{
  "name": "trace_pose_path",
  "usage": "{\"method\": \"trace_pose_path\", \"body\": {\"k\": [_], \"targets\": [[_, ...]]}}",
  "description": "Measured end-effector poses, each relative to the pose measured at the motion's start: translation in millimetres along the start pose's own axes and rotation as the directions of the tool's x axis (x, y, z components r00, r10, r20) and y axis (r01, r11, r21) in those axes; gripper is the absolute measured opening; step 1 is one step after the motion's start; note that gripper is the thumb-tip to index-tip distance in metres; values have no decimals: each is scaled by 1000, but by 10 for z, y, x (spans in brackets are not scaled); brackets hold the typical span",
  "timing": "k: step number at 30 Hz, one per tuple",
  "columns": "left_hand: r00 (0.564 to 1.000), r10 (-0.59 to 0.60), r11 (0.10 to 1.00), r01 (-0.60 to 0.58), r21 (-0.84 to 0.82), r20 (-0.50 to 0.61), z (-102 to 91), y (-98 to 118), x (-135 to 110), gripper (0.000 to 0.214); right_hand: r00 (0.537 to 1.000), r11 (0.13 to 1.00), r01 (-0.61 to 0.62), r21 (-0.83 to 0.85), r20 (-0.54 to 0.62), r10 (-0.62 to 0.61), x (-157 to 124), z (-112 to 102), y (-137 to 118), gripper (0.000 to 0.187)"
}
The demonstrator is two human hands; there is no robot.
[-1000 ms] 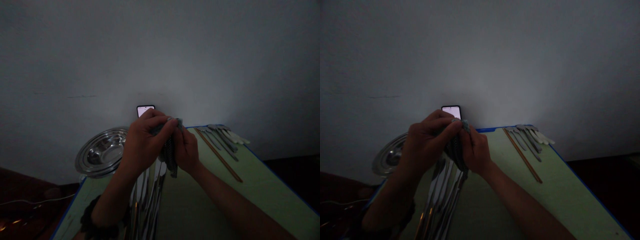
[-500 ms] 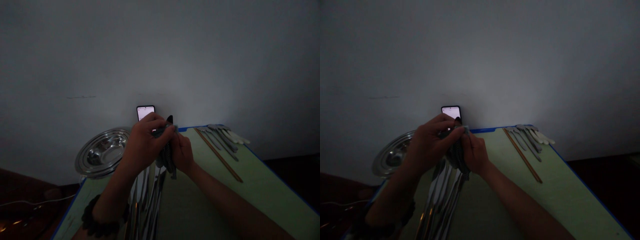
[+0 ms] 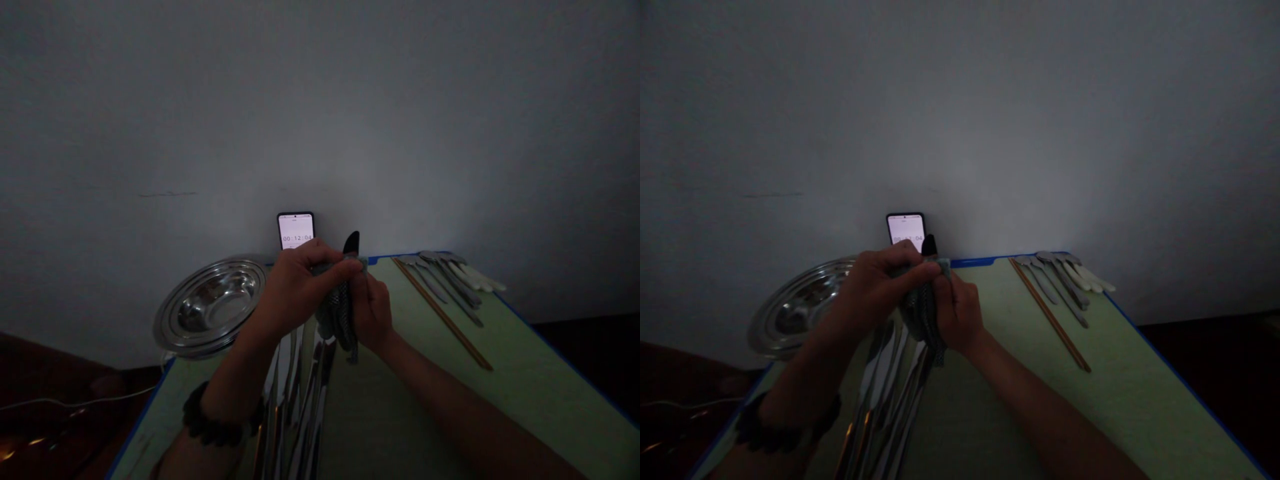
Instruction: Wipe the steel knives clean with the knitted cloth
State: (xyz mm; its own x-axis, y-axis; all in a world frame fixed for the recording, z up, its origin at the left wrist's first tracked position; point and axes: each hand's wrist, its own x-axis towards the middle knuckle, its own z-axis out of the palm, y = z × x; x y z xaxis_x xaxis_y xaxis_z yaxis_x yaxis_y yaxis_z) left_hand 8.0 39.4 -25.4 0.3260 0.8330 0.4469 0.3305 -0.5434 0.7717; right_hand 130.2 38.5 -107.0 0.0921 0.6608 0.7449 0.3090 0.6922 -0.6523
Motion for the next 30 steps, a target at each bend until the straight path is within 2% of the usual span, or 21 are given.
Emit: {"method": "trace_pose_path", "body": {"k": [6,12,17,21,26,30], "targets": [[994,-28,1000,28,-1,102,-9,-123,-10,20,998,994,-39,-107,40,44,-106,-5,68,41],[959,-45,998,31,55,280,108,-144,-34,15,978,984,-44,-172,195,78,-291,-262,171,35],[936,-43,994,6,108,350,223,-217,-21,14,951,973,-79,-218,276,139,-416,-403,250,31],[914,-101,980,24,197,393,168,-262,-18,14,925,972,-91,-218,344,164,-455,-368,287,31],[887,-128,977,36,211,443,102,-263,-65,13,881,968,-113,-225,427,203,-495,-360,292,33],[890,-143,967,33,252,432,102,-309,-112,10,827,962,-135,-236,508,240,-514,-374,287,31]]}}
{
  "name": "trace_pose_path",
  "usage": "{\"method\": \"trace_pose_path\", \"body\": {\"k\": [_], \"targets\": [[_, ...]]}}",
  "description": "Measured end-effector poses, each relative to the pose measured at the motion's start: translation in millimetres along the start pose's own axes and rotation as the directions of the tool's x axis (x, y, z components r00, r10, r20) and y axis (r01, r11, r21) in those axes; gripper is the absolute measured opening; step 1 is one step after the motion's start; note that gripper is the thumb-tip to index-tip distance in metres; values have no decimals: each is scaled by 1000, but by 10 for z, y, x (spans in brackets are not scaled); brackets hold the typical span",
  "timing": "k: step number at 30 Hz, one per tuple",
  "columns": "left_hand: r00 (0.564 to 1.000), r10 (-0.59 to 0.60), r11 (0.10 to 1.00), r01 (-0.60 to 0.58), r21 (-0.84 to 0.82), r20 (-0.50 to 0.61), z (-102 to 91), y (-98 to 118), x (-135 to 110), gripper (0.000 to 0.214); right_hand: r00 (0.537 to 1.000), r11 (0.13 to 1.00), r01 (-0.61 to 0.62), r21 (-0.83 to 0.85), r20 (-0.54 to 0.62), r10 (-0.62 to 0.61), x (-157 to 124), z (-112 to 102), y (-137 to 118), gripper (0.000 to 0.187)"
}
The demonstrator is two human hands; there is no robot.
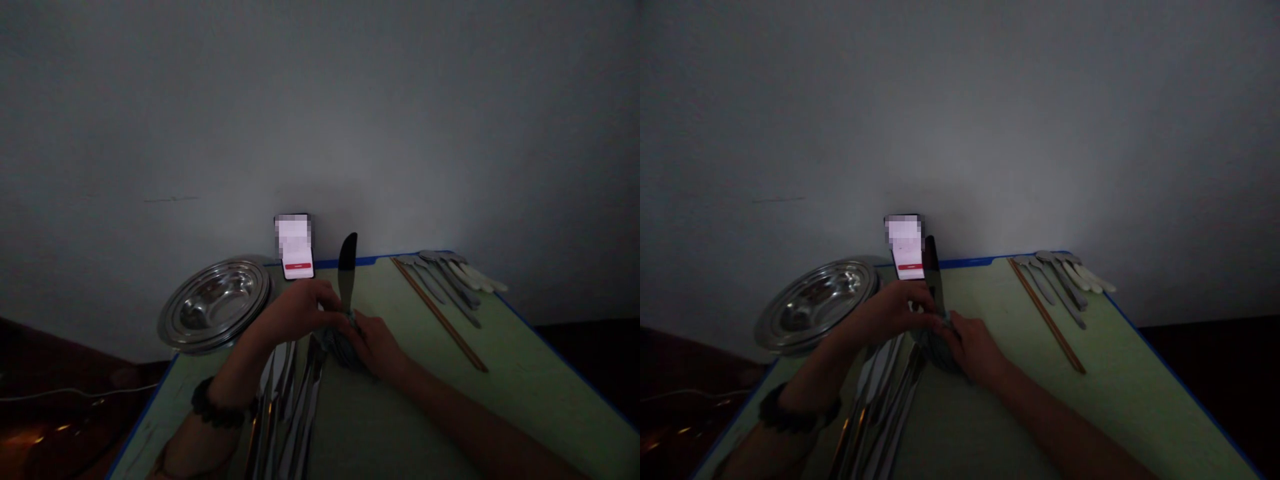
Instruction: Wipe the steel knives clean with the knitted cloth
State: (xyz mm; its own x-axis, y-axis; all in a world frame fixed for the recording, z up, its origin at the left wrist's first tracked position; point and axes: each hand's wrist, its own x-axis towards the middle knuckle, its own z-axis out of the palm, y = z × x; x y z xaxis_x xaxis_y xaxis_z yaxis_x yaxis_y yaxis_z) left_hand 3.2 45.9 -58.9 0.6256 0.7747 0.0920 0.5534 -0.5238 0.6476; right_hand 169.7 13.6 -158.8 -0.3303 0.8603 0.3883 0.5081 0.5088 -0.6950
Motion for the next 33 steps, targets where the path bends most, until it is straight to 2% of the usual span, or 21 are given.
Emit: {"method": "trace_pose_path", "body": {"k": [6,8,9,12,14,17,22,27,30,33], "targets": [[1000,-13,1000,13,-6,-2,-42,-26,-18,15,998,1000,-28,-8,63,29,20,12,-22,25],[996,-37,997,31,-72,-79,-143,37,-47,21,996,1000,-25,-9,80,26,22,13,-37,24],[986,-64,992,46,-120,-155,-207,78,-71,22,996,1000,-21,-10,92,22,22,11,-45,24],[924,-112,985,55,-163,-365,-395,197,-172,15,992,1000,7,-10,128,-6,17,-2,-67,24],[908,-126,981,53,-188,-400,-482,249,-242,10,990,1000,27,-1,142,-27,19,-23,-80,23],[912,-143,968,48,-246,-384,-538,288,-318,7,984,999,41,35,173,-47,34,-80,-111,22],[956,-97,969,27,-247,-278,-510,377,-362,5,969,995,80,54,231,-90,92,-270,-279,21],[987,-20,976,-15,-219,-156,-415,495,-338,3,963,970,234,-63,149,-223,176,-537,-558,24],[978,-7,986,-28,-165,-208,-406,534,-319,3,959,944,265,-195,151,-238,208,-689,-649,27],[963,7,978,-63,-199,-269,-457,538,-315,3,954,919,287,-269,172,-247,223,-839,-643,28]]}}
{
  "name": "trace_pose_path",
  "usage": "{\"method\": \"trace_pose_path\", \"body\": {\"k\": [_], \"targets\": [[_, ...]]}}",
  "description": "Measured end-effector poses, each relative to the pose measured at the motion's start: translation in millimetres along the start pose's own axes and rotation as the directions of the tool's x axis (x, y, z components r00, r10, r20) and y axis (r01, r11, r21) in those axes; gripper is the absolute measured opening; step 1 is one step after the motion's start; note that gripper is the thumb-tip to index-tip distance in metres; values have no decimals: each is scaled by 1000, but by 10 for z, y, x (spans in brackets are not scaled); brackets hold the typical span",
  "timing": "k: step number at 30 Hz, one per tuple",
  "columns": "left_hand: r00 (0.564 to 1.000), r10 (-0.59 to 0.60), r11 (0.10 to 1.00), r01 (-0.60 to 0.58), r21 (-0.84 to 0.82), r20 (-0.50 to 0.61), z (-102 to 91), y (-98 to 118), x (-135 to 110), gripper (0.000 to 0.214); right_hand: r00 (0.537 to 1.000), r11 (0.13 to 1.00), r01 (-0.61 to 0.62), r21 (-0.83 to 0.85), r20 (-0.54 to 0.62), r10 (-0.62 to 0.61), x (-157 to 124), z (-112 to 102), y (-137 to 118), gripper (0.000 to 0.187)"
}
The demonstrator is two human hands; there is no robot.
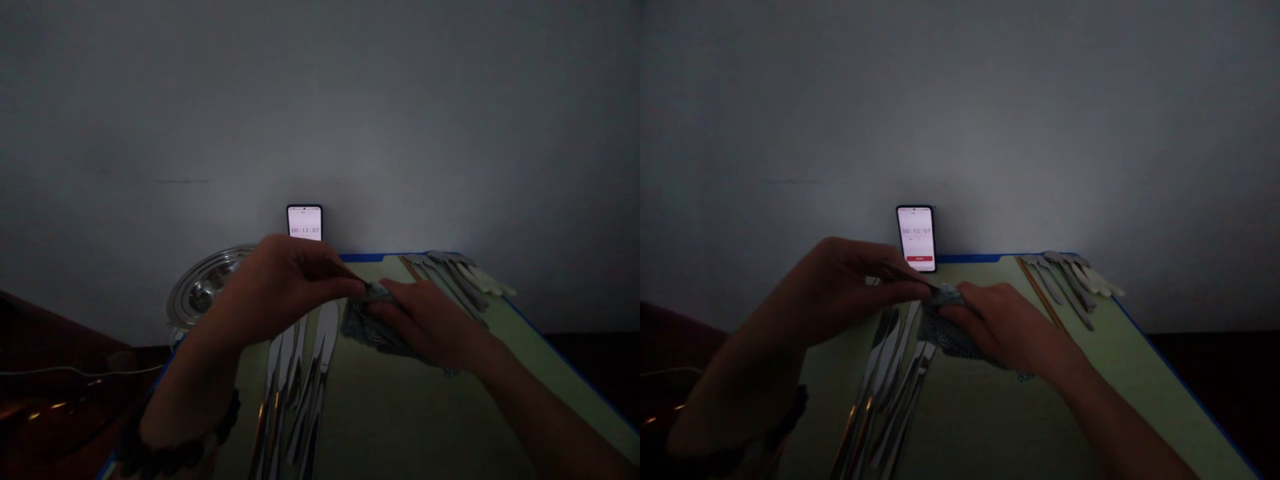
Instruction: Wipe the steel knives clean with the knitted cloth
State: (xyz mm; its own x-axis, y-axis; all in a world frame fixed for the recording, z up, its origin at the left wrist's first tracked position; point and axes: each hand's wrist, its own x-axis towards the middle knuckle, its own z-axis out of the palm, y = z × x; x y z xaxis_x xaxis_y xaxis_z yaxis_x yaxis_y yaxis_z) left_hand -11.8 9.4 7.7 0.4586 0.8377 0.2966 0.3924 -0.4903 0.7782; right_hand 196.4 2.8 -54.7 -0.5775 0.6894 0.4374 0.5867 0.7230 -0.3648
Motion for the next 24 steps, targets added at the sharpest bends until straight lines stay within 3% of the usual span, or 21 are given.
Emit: {"method": "trace_pose_path", "body": {"k": [5,8,14,19,24], "targets": [[989,-33,997,22,-75,-144,-162,-29,0,3,997,1000,-7,3,71,7,-72,-238,194,29],[985,-61,997,66,27,-162,-272,-84,-20,5,996,1000,-13,-13,83,14,-125,-360,315,29],[992,-125,921,117,371,-3,-392,-241,-49,20,998,997,-52,-63,38,54,-199,-385,451,29],[989,-118,902,70,425,87,-334,-230,-35,26,997,987,-49,-155,58,59,-201,-378,386,35],[969,-157,855,37,517,190,-310,-185,-21,28,976,971,-77,-226,180,119,-194,-448,264,39]]}}
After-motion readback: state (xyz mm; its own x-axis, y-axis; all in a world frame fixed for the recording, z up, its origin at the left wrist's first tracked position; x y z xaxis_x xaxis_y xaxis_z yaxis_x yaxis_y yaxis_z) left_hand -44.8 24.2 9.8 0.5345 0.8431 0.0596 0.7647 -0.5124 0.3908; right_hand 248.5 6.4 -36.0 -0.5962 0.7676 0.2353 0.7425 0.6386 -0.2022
